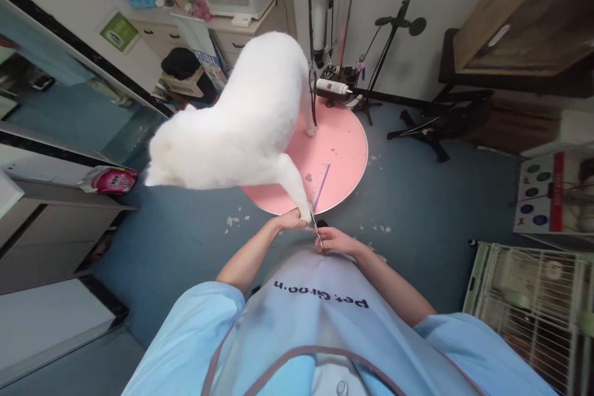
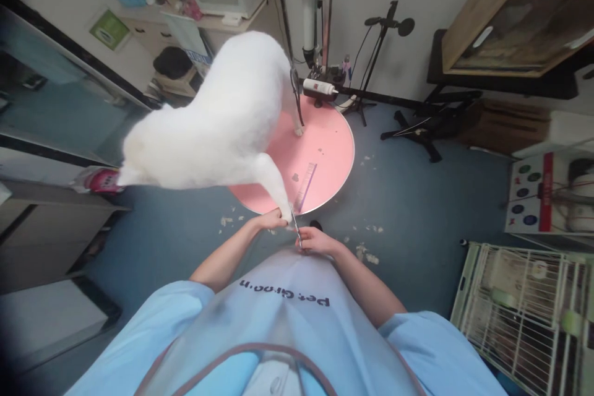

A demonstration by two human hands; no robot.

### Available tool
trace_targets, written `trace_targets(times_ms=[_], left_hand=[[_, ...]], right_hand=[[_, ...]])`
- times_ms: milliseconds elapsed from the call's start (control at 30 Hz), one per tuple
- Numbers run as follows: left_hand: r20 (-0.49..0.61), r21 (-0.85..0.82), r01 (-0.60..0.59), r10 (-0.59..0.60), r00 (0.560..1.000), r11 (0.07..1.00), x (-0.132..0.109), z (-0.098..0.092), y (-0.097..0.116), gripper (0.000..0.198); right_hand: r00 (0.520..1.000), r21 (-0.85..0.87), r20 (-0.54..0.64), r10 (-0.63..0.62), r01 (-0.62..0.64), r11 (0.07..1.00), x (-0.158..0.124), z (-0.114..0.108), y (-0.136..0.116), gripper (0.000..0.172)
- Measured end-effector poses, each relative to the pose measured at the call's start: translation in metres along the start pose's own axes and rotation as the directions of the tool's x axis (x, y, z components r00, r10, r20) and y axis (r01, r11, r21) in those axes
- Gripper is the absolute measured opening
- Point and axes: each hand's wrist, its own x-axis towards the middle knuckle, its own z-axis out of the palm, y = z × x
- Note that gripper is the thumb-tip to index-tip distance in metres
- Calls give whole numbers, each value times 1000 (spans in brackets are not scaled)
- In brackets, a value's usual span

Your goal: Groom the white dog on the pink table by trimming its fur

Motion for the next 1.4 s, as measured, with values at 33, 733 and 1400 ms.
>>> trace_targets(times_ms=[33, 733, 1400], left_hand=[[0, -1, 0, 0, 1000, 1000, 0, 0, 0, 23], [-150, -428, 75, -152, 977, 901, 10, -4, -4, 48], [-183, -322, 15, -77, 980, 947, 9, -8, -10, 61]], right_hand=[[1000, -9, -3, -3, 3, 1000, 0, 0, 0, 50], [967, -98, -199, -162, 145, 985, 11, 14, 34, 50], [959, -215, -191, -212, 169, 962, -2, 22, 41, 46]])
